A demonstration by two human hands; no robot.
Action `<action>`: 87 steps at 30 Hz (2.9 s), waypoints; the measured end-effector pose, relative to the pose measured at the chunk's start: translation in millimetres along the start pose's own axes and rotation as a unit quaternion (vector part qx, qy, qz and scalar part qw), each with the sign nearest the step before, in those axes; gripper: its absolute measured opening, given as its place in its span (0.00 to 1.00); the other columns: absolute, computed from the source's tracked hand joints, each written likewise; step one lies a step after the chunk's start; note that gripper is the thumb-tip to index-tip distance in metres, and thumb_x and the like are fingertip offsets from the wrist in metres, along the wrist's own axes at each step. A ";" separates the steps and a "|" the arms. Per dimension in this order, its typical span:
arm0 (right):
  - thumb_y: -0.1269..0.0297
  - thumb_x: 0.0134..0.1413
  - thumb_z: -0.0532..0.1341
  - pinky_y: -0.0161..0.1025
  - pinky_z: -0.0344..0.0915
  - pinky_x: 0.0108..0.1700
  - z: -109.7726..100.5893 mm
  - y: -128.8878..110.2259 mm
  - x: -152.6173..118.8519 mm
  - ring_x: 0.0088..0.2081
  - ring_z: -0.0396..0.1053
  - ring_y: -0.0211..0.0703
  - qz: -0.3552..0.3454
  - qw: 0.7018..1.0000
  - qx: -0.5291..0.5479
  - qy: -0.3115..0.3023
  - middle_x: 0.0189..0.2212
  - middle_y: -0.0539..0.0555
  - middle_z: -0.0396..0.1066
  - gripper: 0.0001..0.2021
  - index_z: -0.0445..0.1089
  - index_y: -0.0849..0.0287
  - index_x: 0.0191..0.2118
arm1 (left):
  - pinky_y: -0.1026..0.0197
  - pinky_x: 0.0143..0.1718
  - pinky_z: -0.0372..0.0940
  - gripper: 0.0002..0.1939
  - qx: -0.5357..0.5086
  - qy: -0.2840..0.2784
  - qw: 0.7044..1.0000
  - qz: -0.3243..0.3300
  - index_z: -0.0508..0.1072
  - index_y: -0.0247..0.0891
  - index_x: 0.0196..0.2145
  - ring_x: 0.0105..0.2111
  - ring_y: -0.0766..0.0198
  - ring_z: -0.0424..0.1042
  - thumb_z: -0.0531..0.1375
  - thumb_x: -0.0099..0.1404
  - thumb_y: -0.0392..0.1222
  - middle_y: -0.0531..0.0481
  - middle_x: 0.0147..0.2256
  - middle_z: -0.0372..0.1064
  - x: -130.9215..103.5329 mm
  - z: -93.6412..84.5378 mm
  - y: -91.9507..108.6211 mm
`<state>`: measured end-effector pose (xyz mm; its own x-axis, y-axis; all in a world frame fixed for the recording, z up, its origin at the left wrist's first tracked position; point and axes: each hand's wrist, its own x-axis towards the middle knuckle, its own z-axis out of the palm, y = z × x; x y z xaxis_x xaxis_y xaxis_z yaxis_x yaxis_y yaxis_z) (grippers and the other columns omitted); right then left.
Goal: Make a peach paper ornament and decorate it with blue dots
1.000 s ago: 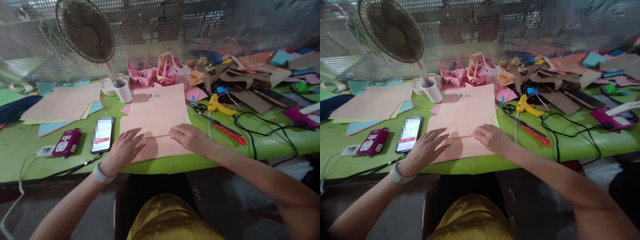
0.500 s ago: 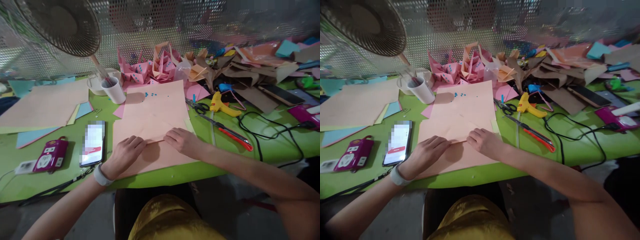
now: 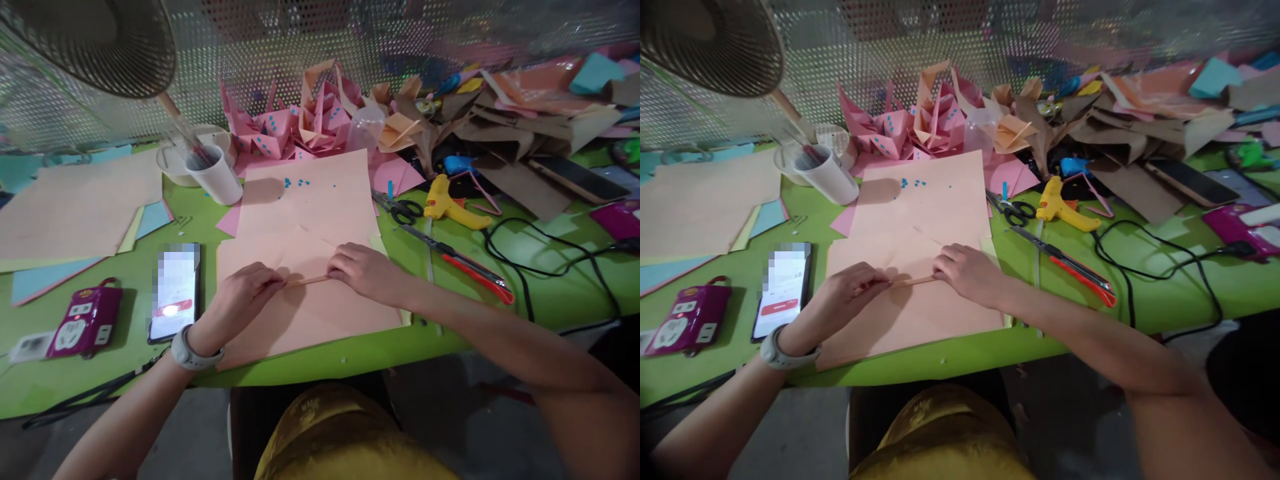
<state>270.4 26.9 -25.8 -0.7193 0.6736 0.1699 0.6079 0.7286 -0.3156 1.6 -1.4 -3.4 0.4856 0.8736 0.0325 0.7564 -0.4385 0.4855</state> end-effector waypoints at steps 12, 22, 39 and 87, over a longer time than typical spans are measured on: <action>0.77 0.62 0.54 0.40 0.58 0.35 0.0 -10.6 -15.3 0.33 0.63 0.43 -0.149 0.967 -0.178 0.104 0.30 0.56 0.70 0.10 0.71 0.65 0.34 | 0.58 0.31 0.68 0.09 0.243 0.055 0.938 0.240 0.71 0.30 0.43 0.33 0.59 0.71 0.52 0.69 0.28 0.44 0.34 0.72 -15.4 5.1 8.9; 0.78 0.61 0.55 0.41 0.58 0.34 5.4 -13.5 -23.1 0.32 0.63 0.42 -0.168 0.958 -0.196 0.122 0.30 0.55 0.70 0.10 0.72 0.63 0.34 | 0.57 0.29 0.69 0.10 0.284 0.110 0.906 0.293 0.71 0.24 0.41 0.33 0.57 0.72 0.51 0.68 0.26 0.39 0.35 0.74 -18.4 7.6 17.4; 0.69 0.64 0.56 0.42 0.59 0.37 0.4 -10.1 -9.7 0.33 0.63 0.44 0.019 0.998 -0.020 0.062 0.30 0.55 0.70 0.09 0.69 0.62 0.32 | 0.57 0.35 0.69 0.09 0.057 0.050 0.996 0.050 0.73 0.36 0.39 0.34 0.60 0.70 0.53 0.72 0.38 0.48 0.33 0.71 -7.6 8.1 4.3; 0.62 0.62 0.58 0.40 0.59 0.37 -4.6 1.3 0.2 0.33 0.67 0.44 0.085 0.994 0.057 -0.029 0.28 0.54 0.72 0.11 0.71 0.59 0.30 | 0.39 0.66 0.36 0.54 0.202 0.037 0.979 0.017 0.49 0.29 0.68 0.68 0.43 0.42 0.39 0.59 0.77 0.32 0.68 0.43 -6.0 74.0 55.2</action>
<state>272.5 28.5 -21.9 -0.6297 0.7751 0.0526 0.6822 0.5841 -0.4397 72.9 -46.4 -41.4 0.4920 0.8633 0.1126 0.8590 -0.5024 0.0984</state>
